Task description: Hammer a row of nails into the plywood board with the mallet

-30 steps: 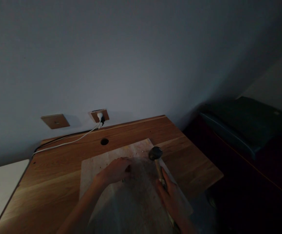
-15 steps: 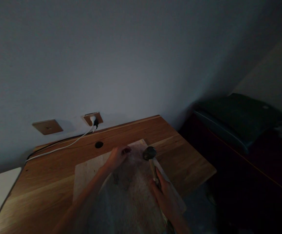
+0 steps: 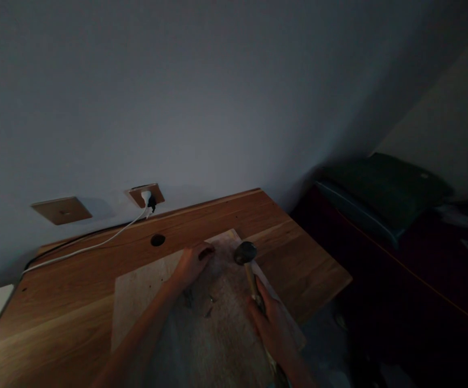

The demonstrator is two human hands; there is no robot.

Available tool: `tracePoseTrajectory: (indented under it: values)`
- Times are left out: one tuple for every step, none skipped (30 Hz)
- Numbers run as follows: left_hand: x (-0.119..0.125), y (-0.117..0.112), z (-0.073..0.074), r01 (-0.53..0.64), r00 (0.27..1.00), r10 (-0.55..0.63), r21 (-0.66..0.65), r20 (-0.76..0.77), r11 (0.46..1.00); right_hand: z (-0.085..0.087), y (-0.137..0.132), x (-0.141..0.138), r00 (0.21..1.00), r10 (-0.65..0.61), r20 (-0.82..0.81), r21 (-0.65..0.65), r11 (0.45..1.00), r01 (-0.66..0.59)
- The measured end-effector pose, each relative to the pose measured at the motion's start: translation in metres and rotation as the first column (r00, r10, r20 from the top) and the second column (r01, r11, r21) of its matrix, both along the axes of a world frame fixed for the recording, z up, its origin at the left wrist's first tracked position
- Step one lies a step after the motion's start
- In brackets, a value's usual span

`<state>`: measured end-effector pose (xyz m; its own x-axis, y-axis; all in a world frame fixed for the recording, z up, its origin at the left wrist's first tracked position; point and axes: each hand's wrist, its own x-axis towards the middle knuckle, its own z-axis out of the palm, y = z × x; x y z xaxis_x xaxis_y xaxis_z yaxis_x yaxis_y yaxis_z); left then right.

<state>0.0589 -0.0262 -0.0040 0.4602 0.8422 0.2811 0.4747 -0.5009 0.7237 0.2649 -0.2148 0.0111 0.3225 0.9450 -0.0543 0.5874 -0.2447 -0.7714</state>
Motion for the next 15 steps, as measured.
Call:
tracePoseTrajectory:
  values:
    - [0.0000, -0.0002, 0.0001, 0.013, 1.000, -0.013, 0.005, -0.003, 1.000, -0.0005, 0.0001, 0.0000, 1.000, -0.006, -0.003, -0.008, 1.000, 0.006]
    - [0.0002, -0.0005, 0.0003, 0.027, 1.000, -0.027, 0.005, -0.008, 1.000, -0.0011, 0.0003, 0.0000, 1.000, -0.008, -0.003, -0.020, 1.000, 0.008]
    - [0.0003, -0.0006, 0.0006, 0.036, 0.999, -0.036, 0.000, -0.012, 0.999, -0.0018, 0.0004, 0.0001, 1.000, -0.008, -0.002, -0.034, 0.999, 0.008]
    - [0.0003, -0.0008, 0.0008, 0.042, 0.999, -0.042, -0.008, -0.014, 0.999, -0.0024, 0.0005, 0.0001, 1.000, -0.009, 0.001, -0.044, 0.999, 0.009]
    - [0.0004, -0.0008, 0.0010, 0.044, 0.999, -0.044, -0.017, -0.013, 0.999, -0.0027, 0.0006, 0.0001, 1.000, -0.011, 0.004, -0.048, 0.999, 0.011]
    - [0.0003, -0.0009, 0.0010, 0.041, 0.999, -0.042, -0.022, -0.012, 0.999, -0.0026, 0.0007, 0.0001, 1.000, -0.013, 0.007, -0.044, 0.999, 0.013]
    - [0.0001, -0.0008, 0.0008, 0.041, 0.999, -0.041, -0.023, -0.013, 0.999, -0.0022, 0.0007, 0.0001, 1.000, -0.014, 0.008, -0.036, 0.999, 0.014]
    - [-0.0001, -0.0008, 0.0007, 0.046, 0.999, -0.046, -0.017, -0.020, 0.999, -0.0016, 0.0007, 0.0000, 1.000, -0.014, 0.009, -0.026, 1.000, 0.014]
    - [-0.0005, -0.0008, 0.0005, 0.055, 0.998, -0.055, -0.002, -0.035, 0.999, -0.0009, 0.0007, -0.0001, 1.000, -0.011, 0.009, -0.019, 1.000, 0.011]
    - [-0.0009, -0.0007, 0.0003, 0.068, 0.996, -0.066, 0.023, -0.061, 0.997, -0.0001, 0.0005, -0.0002, 1.000, -0.008, 0.009, -0.016, 1.000, 0.008]
    - [-0.0013, -0.0005, 0.0002, 0.083, 0.993, -0.077, 0.056, -0.093, 0.995, 0.0004, 0.0002, -0.0003, 1.000, -0.007, 0.013, -0.017, 1.000, 0.008]
    - [-0.0017, -0.0001, 0.0001, 0.099, 0.988, -0.087, 0.092, -0.128, 0.991, 0.0007, -0.0002, -0.0004, 1.000, -0.014, 0.023, -0.019, 1.000, 0.014]
    - [-0.0021, 0.0003, 0.0000, 0.114, 0.983, -0.094, 0.126, -0.159, 0.985, 0.0008, -0.0007, -0.0004, 0.999, -0.024, 0.037, -0.019, 1.000, 0.024]
    - [-0.0023, 0.0008, -0.0002, 0.122, 0.979, -0.094, 0.154, -0.180, 0.981, 0.0007, -0.0012, -0.0006, 0.998, -0.034, 0.051, -0.018, 0.999, 0.035]
    - [-0.0023, 0.0012, -0.0004, 0.126, 0.977, -0.093, 0.170, -0.191, 0.977, 0.0004, -0.0016, -0.0007, 0.997, -0.040, 0.062, -0.016, 0.999, 0.041]
